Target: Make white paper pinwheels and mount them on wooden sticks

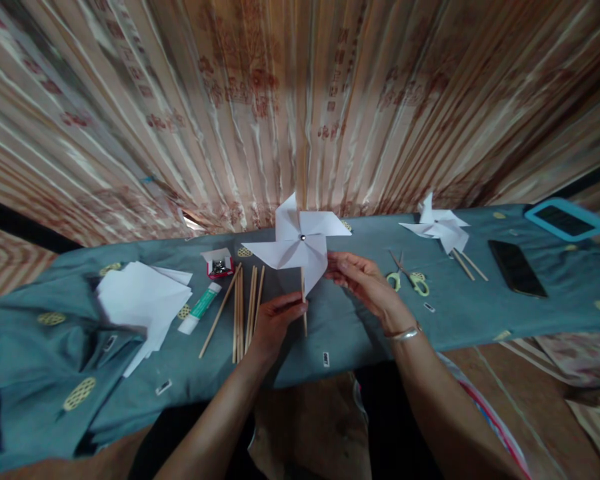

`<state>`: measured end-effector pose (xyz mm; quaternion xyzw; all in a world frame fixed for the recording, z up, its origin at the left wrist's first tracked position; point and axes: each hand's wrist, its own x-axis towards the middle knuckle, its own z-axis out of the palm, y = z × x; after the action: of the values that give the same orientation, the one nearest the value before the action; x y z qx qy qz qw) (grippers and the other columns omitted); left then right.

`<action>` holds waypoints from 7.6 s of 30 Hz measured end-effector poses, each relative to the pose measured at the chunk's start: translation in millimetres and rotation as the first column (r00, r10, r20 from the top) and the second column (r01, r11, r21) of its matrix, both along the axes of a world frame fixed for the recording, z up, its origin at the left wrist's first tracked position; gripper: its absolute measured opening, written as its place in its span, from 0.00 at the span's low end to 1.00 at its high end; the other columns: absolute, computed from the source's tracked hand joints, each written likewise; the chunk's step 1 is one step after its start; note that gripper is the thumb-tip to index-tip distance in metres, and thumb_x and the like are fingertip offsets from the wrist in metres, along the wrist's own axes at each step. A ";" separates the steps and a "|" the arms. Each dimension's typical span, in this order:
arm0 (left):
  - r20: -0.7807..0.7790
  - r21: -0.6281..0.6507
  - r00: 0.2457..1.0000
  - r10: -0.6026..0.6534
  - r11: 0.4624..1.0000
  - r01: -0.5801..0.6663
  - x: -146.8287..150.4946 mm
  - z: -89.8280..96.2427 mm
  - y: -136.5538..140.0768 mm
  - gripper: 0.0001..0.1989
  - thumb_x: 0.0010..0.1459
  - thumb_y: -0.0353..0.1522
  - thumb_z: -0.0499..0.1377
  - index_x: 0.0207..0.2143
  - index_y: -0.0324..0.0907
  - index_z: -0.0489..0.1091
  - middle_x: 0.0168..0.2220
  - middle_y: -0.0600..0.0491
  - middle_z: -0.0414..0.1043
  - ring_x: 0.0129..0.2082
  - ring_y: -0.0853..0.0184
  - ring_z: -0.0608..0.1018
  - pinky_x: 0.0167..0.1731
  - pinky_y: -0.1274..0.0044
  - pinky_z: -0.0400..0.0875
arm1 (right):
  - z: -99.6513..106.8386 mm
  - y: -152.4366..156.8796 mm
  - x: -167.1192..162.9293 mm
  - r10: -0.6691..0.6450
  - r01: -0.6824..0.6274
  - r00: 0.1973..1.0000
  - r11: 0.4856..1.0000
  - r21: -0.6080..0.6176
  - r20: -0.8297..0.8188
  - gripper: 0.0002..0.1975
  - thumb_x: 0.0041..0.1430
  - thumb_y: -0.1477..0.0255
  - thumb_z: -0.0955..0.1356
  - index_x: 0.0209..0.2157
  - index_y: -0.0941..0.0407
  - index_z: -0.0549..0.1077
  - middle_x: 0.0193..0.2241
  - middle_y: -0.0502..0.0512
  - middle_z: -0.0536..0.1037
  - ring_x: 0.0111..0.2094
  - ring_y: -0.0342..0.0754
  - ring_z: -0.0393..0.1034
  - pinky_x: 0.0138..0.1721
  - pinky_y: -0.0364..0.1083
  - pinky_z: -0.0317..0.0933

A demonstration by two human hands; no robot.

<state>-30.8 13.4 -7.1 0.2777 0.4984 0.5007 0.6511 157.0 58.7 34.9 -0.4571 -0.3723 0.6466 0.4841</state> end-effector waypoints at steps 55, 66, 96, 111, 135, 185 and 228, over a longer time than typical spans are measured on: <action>-0.145 -0.048 0.880 -0.452 0.892 0.450 6.4 3.6 -11.0 0.12 0.37 0.34 0.73 0.29 0.42 0.83 0.29 0.51 0.82 0.29 0.65 0.77 0.35 0.74 0.70 | 27.0 12.0 71.7 0.197 -0.240 0.934 0.964 0.114 0.299 0.15 0.37 0.69 0.81 0.31 0.57 0.82 0.25 0.46 0.78 0.25 0.40 0.67 0.29 0.41 0.62; -0.151 -0.037 0.863 -0.482 0.875 0.482 5.4 4.2 -10.8 0.13 0.39 0.35 0.72 0.30 0.41 0.83 0.31 0.49 0.82 0.30 0.63 0.78 0.36 0.74 0.70 | 27.4 11.9 71.4 0.187 -0.215 0.937 0.974 0.067 0.295 0.17 0.35 0.73 0.80 0.32 0.55 0.82 0.24 0.44 0.79 0.24 0.38 0.67 0.26 0.39 0.62; -0.082 0.021 0.948 -0.307 0.951 0.310 9.6 -3.6 -11.5 0.14 0.37 0.33 0.74 0.31 0.41 0.83 0.33 0.48 0.83 0.35 0.60 0.81 0.43 0.70 0.73 | 12.5 11.2 34.1 -0.012 -0.008 0.985 0.993 0.118 0.172 0.20 0.34 0.67 0.81 0.34 0.54 0.81 0.28 0.46 0.81 0.27 0.42 0.70 0.33 0.43 0.64; -0.051 0.004 0.977 -0.206 0.978 0.207 10.3 -2.6 -10.8 0.14 0.35 0.32 0.74 0.30 0.41 0.83 0.31 0.49 0.83 0.32 0.63 0.80 0.40 0.72 0.73 | 5.0 11.0 16.5 -0.016 0.006 0.982 0.999 0.054 0.189 0.22 0.33 0.61 0.81 0.31 0.57 0.79 0.23 0.47 0.78 0.22 0.40 0.66 0.26 0.42 0.59; -0.033 -0.017 0.997 -0.071 0.997 0.071 5.0 11.0 -3.0 0.17 0.28 0.34 0.76 0.27 0.42 0.82 0.29 0.49 0.82 0.31 0.63 0.80 0.40 0.71 0.74 | 7.6 12.1 33.9 -0.017 -0.016 0.954 0.994 0.107 0.299 0.30 0.41 0.42 0.74 0.32 0.55 0.81 0.30 0.55 0.82 0.29 0.47 0.74 0.31 0.45 0.67; -0.007 -0.001 0.994 -0.106 0.994 0.106 4.9 7.6 -5.1 0.17 0.29 0.33 0.76 0.27 0.42 0.83 0.31 0.49 0.83 0.34 0.61 0.81 0.41 0.70 0.74 | -1.6 18.6 36.6 -0.357 0.265 0.869 0.920 0.287 0.342 0.17 0.35 0.57 0.78 0.24 0.54 0.79 0.19 0.48 0.76 0.22 0.42 0.63 0.25 0.44 0.58; 0.012 0.017 1.000 0.021 1.000 -0.021 2.6 4.9 -0.7 0.16 0.31 0.31 0.74 0.28 0.42 0.83 0.29 0.50 0.83 0.31 0.64 0.81 0.41 0.71 0.75 | 2.1 -5.2 -3.6 0.012 -0.012 0.997 1.000 -0.008 0.074 0.18 0.34 0.57 0.81 0.20 0.56 0.79 0.19 0.49 0.79 0.21 0.38 0.69 0.25 0.38 0.63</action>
<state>-28.3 12.7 -2.2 0.2750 0.4931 0.5132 0.6465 153.4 53.5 37.0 -0.4803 -0.3901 0.6337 0.4643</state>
